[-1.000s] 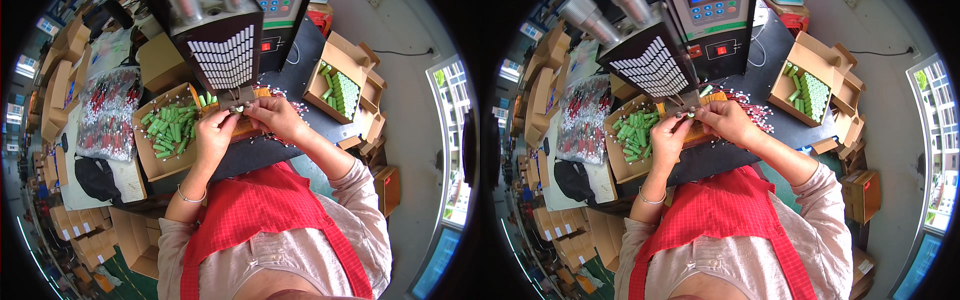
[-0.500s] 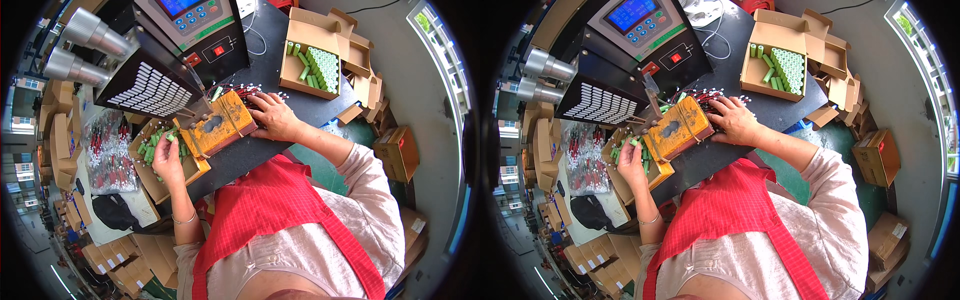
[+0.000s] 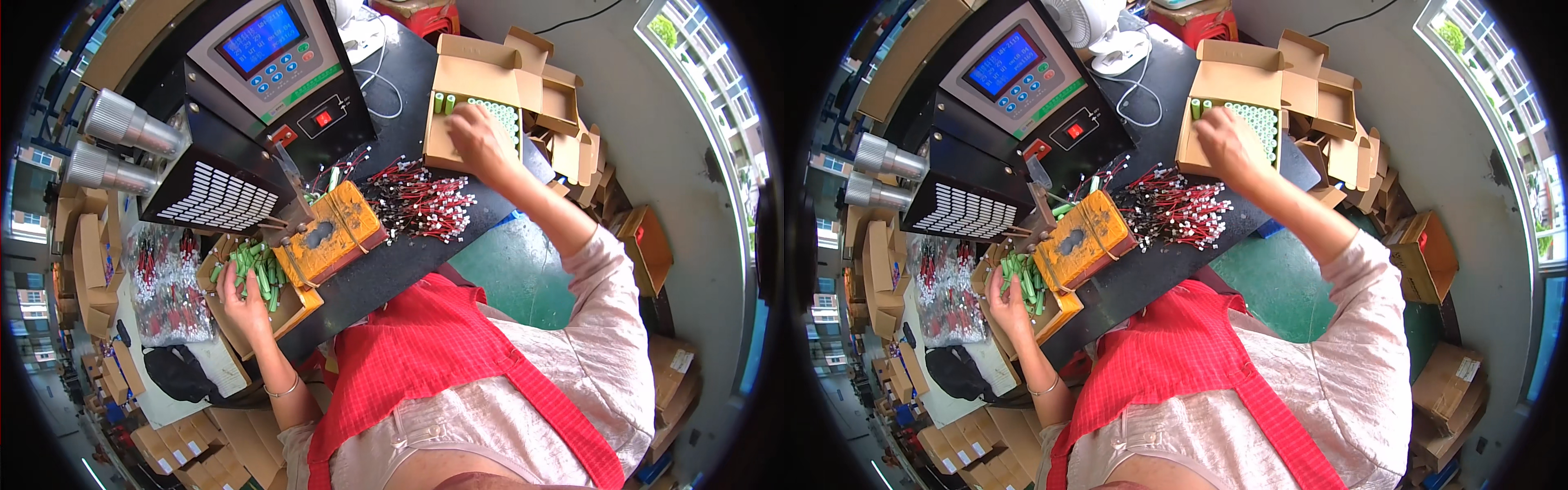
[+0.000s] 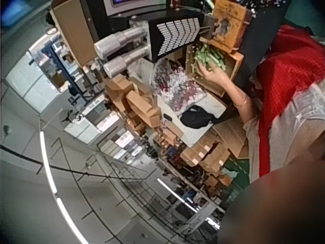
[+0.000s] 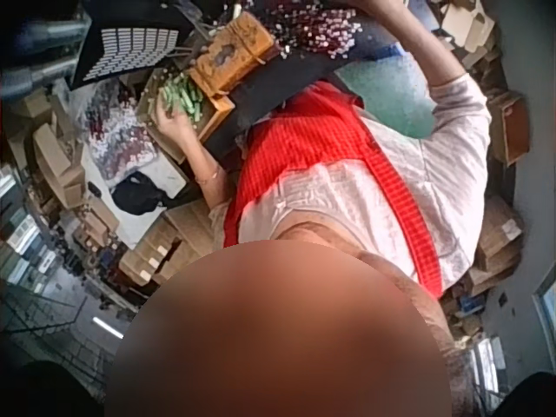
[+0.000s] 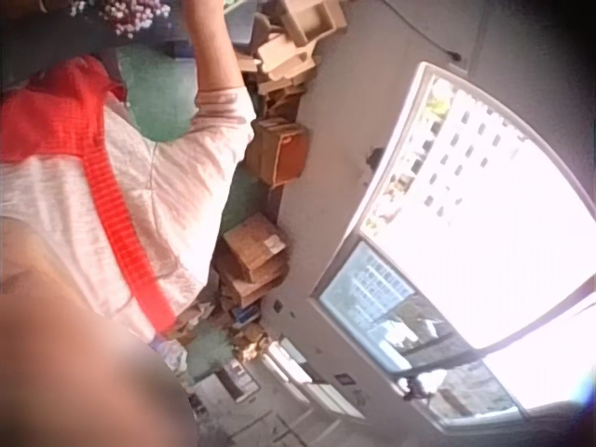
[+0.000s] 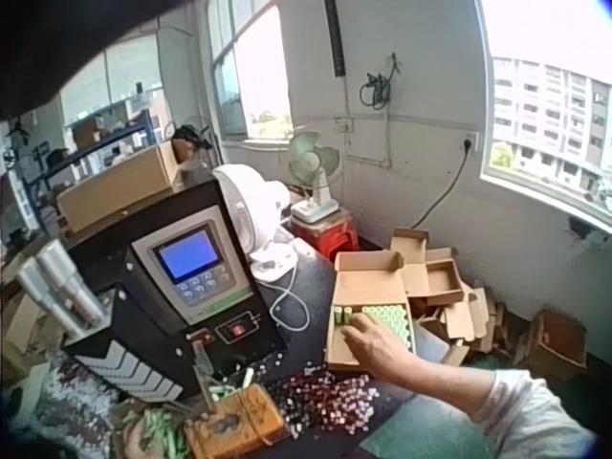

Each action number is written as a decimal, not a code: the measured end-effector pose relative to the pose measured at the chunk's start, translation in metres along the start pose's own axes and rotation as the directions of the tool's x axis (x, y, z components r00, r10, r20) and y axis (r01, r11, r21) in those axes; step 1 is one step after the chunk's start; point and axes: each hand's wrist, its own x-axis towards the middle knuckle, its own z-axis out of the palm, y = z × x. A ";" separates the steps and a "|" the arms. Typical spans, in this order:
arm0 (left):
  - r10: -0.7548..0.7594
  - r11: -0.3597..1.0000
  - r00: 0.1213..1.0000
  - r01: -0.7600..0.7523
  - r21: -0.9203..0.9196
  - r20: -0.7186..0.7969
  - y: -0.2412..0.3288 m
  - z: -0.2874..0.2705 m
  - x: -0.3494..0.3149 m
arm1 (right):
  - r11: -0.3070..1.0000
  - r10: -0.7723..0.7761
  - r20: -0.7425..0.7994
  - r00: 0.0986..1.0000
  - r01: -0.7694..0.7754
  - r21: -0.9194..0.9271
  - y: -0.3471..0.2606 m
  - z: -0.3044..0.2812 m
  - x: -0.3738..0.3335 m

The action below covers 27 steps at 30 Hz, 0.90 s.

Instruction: Assembling lithium-ion batteries into a plastic frame and connecting wires using a spot welder machine.

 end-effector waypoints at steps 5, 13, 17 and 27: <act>0.047 0.995 0.999 -0.047 -0.091 -0.009 0.000 0.000 -0.007 | 0.782 0.168 0.087 0.982 -0.079 -0.619 0.040 0.045 0.002; 0.011 0.993 1.000 -0.013 -0.115 -0.020 -0.003 0.000 -0.021 | 0.793 0.253 0.058 0.966 -0.173 -0.585 0.043 0.057 -0.012; 0.051 0.991 0.995 -0.061 -0.118 -0.080 0.009 -0.001 -0.018 | 0.771 0.230 0.133 0.964 -0.097 -0.630 0.050 0.072 -0.010; 0.517 0.785 0.779 -0.265 -0.560 0.355 0.152 0.057 -0.065 | 0.616 0.616 0.123 0.778 -0.572 0.542 0.018 0.001 0.027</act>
